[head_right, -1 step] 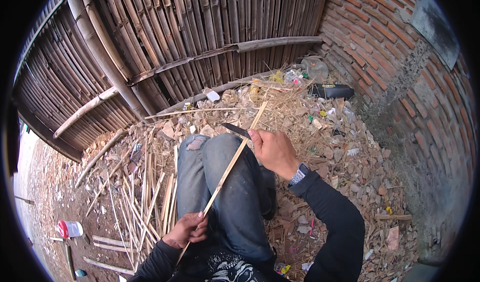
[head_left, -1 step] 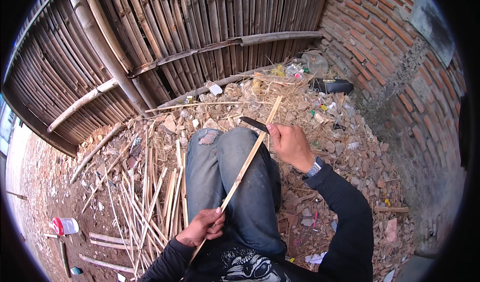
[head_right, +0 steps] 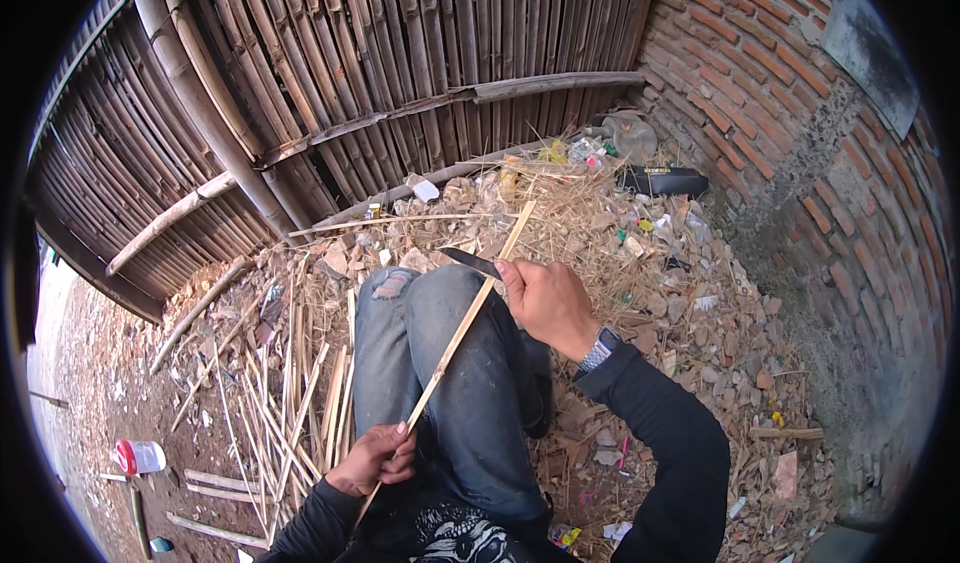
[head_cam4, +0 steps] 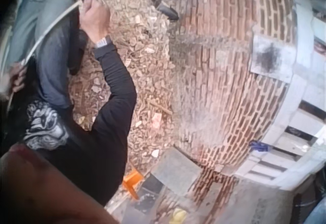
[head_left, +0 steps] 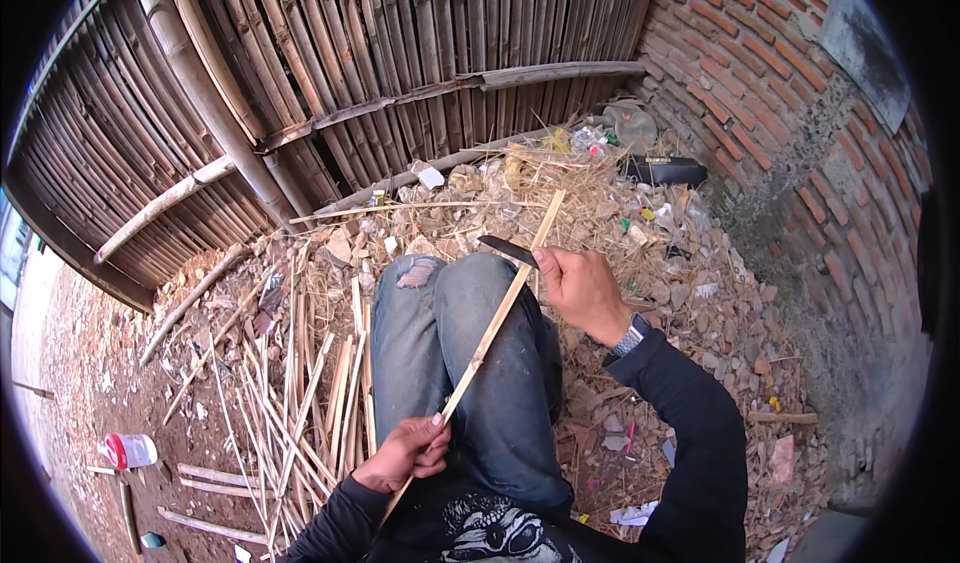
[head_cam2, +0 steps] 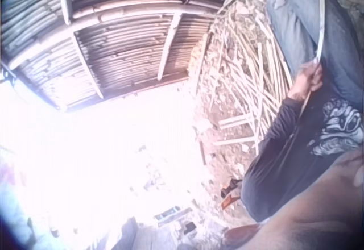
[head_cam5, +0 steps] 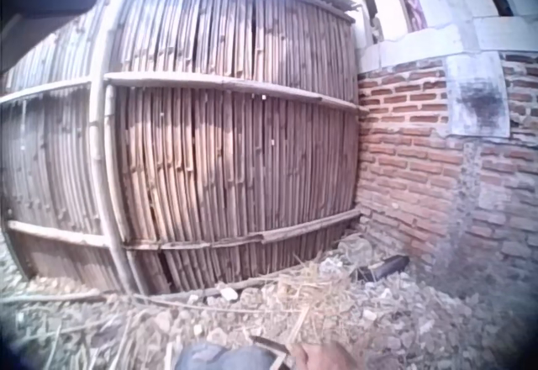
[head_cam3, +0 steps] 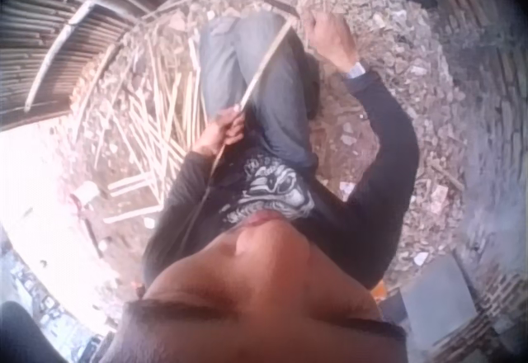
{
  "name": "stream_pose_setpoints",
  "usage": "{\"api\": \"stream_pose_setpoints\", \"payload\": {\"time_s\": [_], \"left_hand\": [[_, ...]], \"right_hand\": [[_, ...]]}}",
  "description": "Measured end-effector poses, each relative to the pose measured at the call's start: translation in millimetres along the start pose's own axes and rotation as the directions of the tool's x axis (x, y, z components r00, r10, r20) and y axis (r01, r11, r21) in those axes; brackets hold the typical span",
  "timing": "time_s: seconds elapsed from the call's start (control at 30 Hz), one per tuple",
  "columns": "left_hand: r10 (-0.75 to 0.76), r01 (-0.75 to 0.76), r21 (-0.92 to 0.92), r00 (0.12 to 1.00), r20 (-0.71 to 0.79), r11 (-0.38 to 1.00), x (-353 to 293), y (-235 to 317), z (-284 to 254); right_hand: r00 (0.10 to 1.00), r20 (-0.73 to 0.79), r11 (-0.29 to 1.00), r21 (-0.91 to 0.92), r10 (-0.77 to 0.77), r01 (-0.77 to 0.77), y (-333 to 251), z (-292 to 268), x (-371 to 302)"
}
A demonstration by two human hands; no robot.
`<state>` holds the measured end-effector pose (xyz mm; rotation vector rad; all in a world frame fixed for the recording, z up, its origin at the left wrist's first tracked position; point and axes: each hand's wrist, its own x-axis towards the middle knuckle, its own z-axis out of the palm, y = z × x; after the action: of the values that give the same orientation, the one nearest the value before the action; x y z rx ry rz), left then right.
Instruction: The person shaves a thin strip of bamboo using a knife, holding the strip against their leg and pulling the blade along the surface to smooth it.
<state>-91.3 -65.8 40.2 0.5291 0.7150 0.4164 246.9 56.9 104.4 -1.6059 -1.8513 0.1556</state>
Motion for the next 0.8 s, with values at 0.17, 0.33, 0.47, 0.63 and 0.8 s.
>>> {"api": "stream_pose_setpoints", "payload": {"time_s": [0.17,0.33,0.47,0.63,0.8], "left_hand": [[0.075,-0.074,0.080,0.997,-0.008,0.994,10,3,19],[0.113,-0.109,0.159,0.993,-0.018,0.981,20,6,23],[0.133,-0.129,0.189,0.991,-0.009,0.974,19,0,27],[0.188,-0.144,0.349,0.978,-0.096,0.926,18,2,28],[0.202,-0.147,0.416,0.975,-0.092,0.897,22,2,32]], "right_hand": [[0.989,-0.089,0.993,-0.017,0.114,-0.116,26,-15,18],[0.991,0.097,0.994,0.073,-0.088,0.081,-12,3,-35],[0.996,0.030,0.996,0.007,0.088,-0.089,10,-11,-13],[0.992,0.125,0.993,0.119,-0.029,0.015,-16,13,-56],[0.977,0.027,0.968,0.130,0.211,-0.213,11,-5,-19]]}}
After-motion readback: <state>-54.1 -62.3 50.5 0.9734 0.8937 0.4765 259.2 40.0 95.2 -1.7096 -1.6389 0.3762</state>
